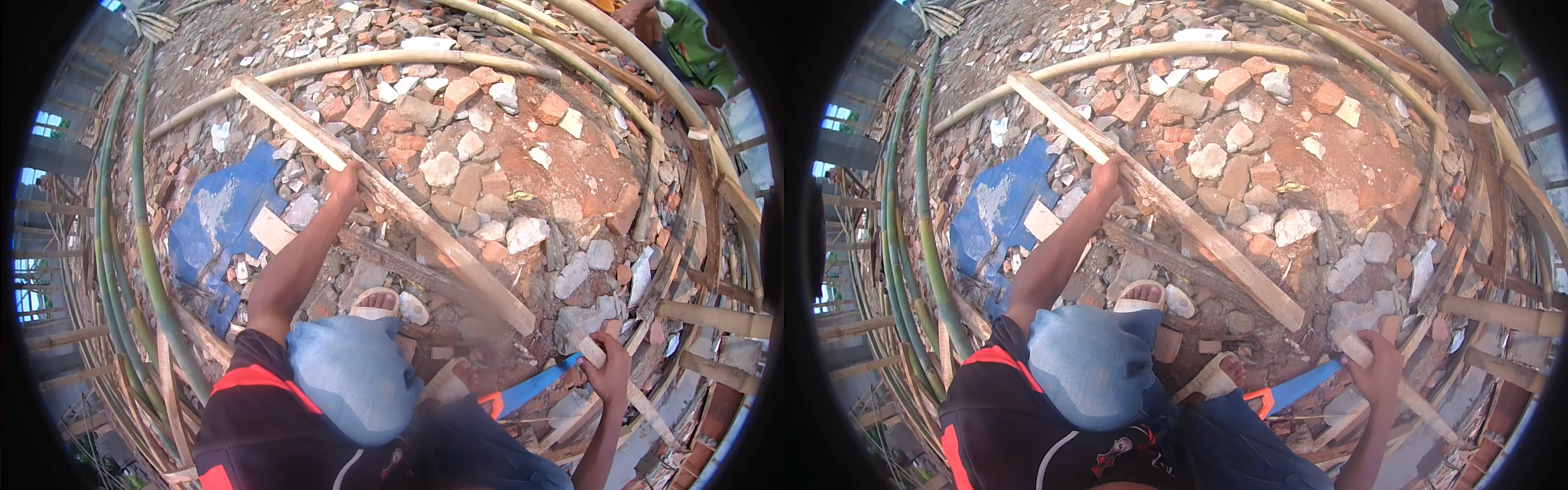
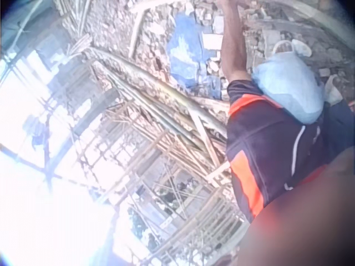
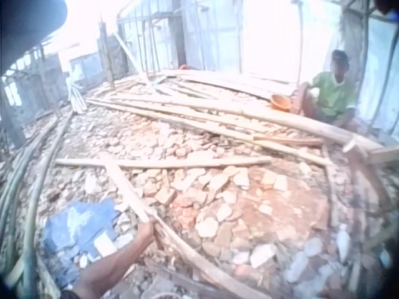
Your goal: The person sits on a debris-covered floor and uses a hand saw to cut a wooden plank. They repeatedly reposition the plank and saw through it, producing cut pieces that remain on the ground.
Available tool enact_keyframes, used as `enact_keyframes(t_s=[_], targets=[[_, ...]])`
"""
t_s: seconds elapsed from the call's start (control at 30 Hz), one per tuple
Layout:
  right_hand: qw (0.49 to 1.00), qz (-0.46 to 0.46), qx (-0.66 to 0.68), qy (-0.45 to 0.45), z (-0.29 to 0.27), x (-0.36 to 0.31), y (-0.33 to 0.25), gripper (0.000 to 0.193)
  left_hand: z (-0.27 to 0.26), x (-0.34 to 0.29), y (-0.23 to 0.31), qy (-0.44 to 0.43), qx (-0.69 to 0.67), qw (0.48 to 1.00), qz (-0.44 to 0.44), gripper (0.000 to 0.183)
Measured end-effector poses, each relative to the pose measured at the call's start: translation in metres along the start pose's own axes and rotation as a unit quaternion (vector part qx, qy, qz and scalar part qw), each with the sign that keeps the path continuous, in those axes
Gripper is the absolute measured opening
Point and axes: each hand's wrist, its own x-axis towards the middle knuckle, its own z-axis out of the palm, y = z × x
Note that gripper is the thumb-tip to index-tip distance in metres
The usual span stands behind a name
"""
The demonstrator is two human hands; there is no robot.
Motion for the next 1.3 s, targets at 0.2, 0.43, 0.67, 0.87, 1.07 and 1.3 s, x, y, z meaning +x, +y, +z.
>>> enact_keyframes(t_s=[0.2, 0.43, 0.67, 0.87, 1.07, 1.3], targets=[[0.999, -0.04, 0.009, 0.0, 0.014, 0.011, -0.003, 0.053, -0.052, 0.142, 0.076, 0.081, -0.102, 0.991, 0.015, 0.041], [0.999, -0.042, 0.004, -0.013, 0.008, 0.016, -0.021, 0.049, -0.145, 0.266, 0.214, 0.068, -0.019, 0.974, 0.217, 0.051], [0.997, -0.054, -0.045, -0.035, 0.005, -0.014, 0.023, 0.052, -0.083, 0.191, 0.11, -0.059, 0.424, 0.829, 0.359, 0.047], [0.994, -0.082, -0.066, -0.019, 0.016, -0.014, 0.034, 0.05, 0.051, -0.053, 0.066, -0.365, 0.443, 0.712, 0.405, 0.041], [0.998, -0.03, -0.012, -0.056, 0.008, -0.001, 0.0, 0.05, 0.1, -0.144, 0.038, -0.456, 0.44, 0.681, 0.366, 0.033], [0.99, -0.061, 0.102, -0.077, 0.006, -0.005, -0.005, 0.071, 0.059, -0.007, -0.024, 0.088, 0.447, 0.888, -0.069, 0.108]])
